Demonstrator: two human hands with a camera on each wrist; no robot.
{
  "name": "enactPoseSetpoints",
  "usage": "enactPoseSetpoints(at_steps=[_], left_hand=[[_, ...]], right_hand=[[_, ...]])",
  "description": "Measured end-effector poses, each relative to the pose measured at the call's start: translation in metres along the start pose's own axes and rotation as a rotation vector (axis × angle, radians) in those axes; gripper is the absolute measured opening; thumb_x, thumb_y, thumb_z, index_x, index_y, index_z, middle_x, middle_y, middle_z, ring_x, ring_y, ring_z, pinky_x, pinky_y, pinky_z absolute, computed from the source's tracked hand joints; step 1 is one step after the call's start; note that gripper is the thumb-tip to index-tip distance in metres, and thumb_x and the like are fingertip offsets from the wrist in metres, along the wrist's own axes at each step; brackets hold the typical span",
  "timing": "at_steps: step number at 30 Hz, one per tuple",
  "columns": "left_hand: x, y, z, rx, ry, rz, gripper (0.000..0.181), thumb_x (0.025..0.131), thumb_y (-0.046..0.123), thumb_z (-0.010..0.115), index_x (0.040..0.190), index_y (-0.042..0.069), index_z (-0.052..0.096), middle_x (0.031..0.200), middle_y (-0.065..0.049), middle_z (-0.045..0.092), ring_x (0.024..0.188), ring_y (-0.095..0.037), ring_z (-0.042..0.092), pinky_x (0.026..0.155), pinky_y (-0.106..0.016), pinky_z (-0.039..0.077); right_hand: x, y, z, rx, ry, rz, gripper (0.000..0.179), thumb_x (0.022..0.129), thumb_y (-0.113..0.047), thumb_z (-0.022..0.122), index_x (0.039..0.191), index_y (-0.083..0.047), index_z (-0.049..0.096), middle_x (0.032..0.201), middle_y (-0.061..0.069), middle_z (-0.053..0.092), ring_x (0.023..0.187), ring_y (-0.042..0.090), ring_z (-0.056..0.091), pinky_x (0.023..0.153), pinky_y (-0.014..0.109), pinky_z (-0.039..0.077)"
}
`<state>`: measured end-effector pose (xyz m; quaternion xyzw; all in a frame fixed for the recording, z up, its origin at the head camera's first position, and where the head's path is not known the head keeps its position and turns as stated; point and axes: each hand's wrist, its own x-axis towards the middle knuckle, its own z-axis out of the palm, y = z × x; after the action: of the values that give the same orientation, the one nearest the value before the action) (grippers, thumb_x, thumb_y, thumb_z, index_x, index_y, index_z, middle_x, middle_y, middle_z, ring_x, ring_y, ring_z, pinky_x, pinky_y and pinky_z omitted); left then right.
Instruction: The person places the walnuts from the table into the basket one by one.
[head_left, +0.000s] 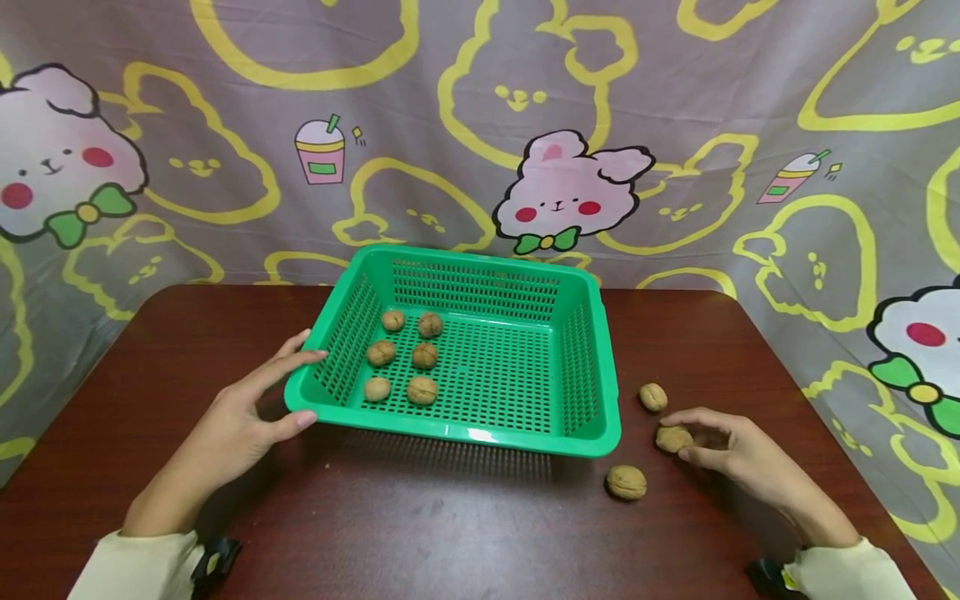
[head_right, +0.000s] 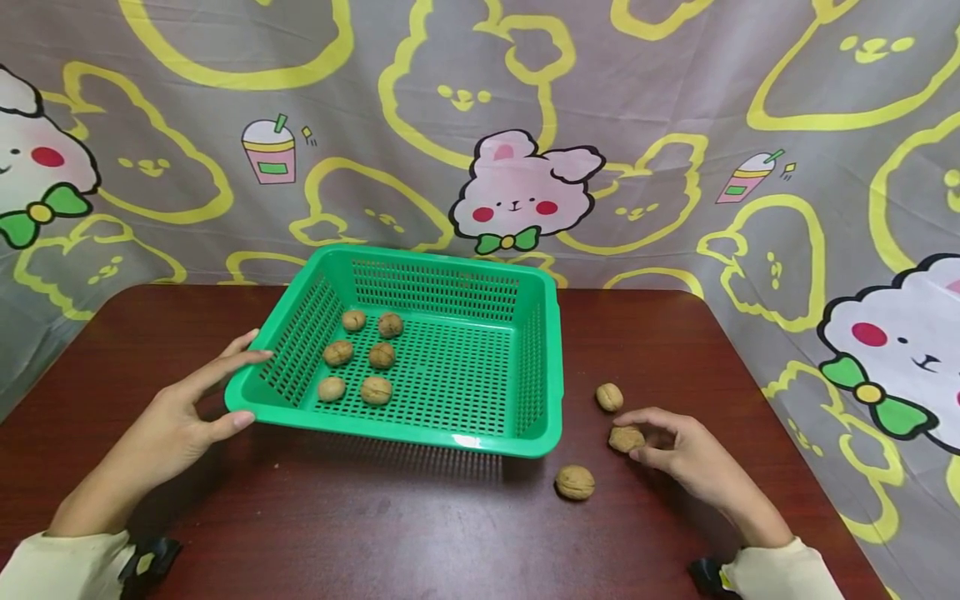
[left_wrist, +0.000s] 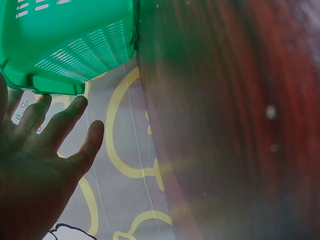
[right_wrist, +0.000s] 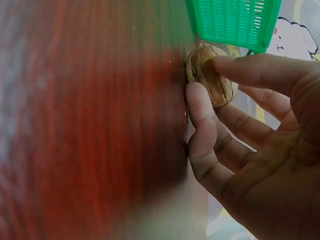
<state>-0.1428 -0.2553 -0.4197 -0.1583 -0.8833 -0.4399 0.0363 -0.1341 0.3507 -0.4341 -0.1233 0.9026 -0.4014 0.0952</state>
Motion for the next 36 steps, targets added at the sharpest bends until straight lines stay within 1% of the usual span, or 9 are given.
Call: enactPoseSetpoints(at_steps=[2,6,10,13,16,20,23,29,36], left_hand=[[0.000,0.001,0.000,-0.001,-0.001,-0.001,0.073,0.089,0.011,0.084,0.153,0.025,0.052,0.175,-0.002,0.024,0.160,-0.043,0.019,0.110,-0.082,0.023],[0.000,0.002,0.000,-0.006,-0.008,-0.008,0.071,0.090,0.014,0.083,0.153,0.027,0.052,0.175,-0.001,0.023,0.160,-0.042,0.018,0.111,-0.082,0.022],[0.000,0.002,0.000,-0.007,-0.008,-0.009,0.070,0.091,0.016,0.083,0.153,0.028,0.052,0.175,0.001,0.023,0.162,-0.032,0.017,0.112,-0.082,0.023],[0.000,0.001,0.000,-0.014,-0.002,0.004,0.070,0.091,0.014,0.083,0.152,0.027,0.053,0.175,0.000,0.024,0.162,-0.026,0.017,0.112,-0.081,0.022],[-0.001,0.001,0.000,-0.016,0.002,0.012,0.071,0.090,0.012,0.083,0.152,0.025,0.053,0.175,-0.001,0.025,0.162,-0.027,0.018,0.112,-0.080,0.022],[0.000,0.000,-0.001,-0.008,0.002,0.005,0.071,0.089,0.011,0.084,0.152,0.025,0.053,0.175,0.001,0.025,0.162,-0.030,0.019,0.112,-0.080,0.023],[0.001,0.000,0.000,-0.002,0.001,0.003,0.072,0.089,0.011,0.084,0.152,0.025,0.053,0.175,0.001,0.025,0.162,-0.027,0.019,0.112,-0.079,0.024],[0.001,0.000,0.000,0.004,0.004,0.013,0.071,0.089,0.012,0.084,0.152,0.025,0.053,0.174,0.000,0.026,0.161,-0.022,0.020,0.111,-0.079,0.025],[0.000,-0.001,-0.001,0.009,0.005,0.014,0.072,0.088,0.012,0.084,0.152,0.025,0.053,0.175,0.001,0.026,0.161,-0.024,0.021,0.110,-0.079,0.026]], right_hand=[[0.000,0.000,0.002,-0.018,0.010,-0.016,0.032,0.097,-0.010,0.073,0.129,-0.009,0.070,0.120,-0.009,0.070,0.096,-0.003,0.062,0.071,0.023,0.051],[0.000,-0.003,0.002,-0.046,0.017,0.004,0.029,0.098,-0.011,0.073,0.127,-0.011,0.071,0.120,-0.001,0.072,0.094,-0.001,0.064,0.071,0.023,0.051],[-0.003,-0.009,0.000,-0.037,0.027,0.022,0.029,0.098,-0.013,0.073,0.127,-0.012,0.071,0.118,-0.005,0.072,0.093,0.000,0.066,0.071,0.024,0.053],[-0.004,-0.013,-0.001,0.003,0.038,0.005,0.030,0.098,-0.012,0.073,0.128,-0.009,0.069,0.119,-0.011,0.071,0.098,-0.002,0.069,0.073,0.024,0.056],[-0.006,-0.017,-0.001,0.062,0.036,-0.024,0.032,0.099,-0.008,0.070,0.131,-0.005,0.067,0.121,-0.016,0.071,0.103,0.000,0.071,0.075,0.025,0.058],[-0.007,-0.023,-0.003,0.138,0.020,-0.060,0.033,0.101,-0.005,0.067,0.134,-0.003,0.064,0.123,-0.016,0.071,0.104,0.005,0.074,0.077,0.026,0.059],[-0.006,-0.029,-0.006,0.177,0.006,-0.076,0.035,0.101,-0.003,0.066,0.136,-0.003,0.063,0.125,-0.015,0.071,0.104,0.007,0.074,0.078,0.027,0.059],[-0.001,-0.049,-0.015,0.232,-0.011,-0.082,0.035,0.102,-0.001,0.064,0.137,-0.003,0.063,0.129,-0.014,0.071,0.103,0.012,0.075,0.078,0.031,0.061],[0.016,-0.086,-0.023,0.245,-0.038,-0.121,0.035,0.099,0.000,0.066,0.134,-0.003,0.065,0.131,0.001,0.072,0.105,0.019,0.073,0.082,0.035,0.062]])
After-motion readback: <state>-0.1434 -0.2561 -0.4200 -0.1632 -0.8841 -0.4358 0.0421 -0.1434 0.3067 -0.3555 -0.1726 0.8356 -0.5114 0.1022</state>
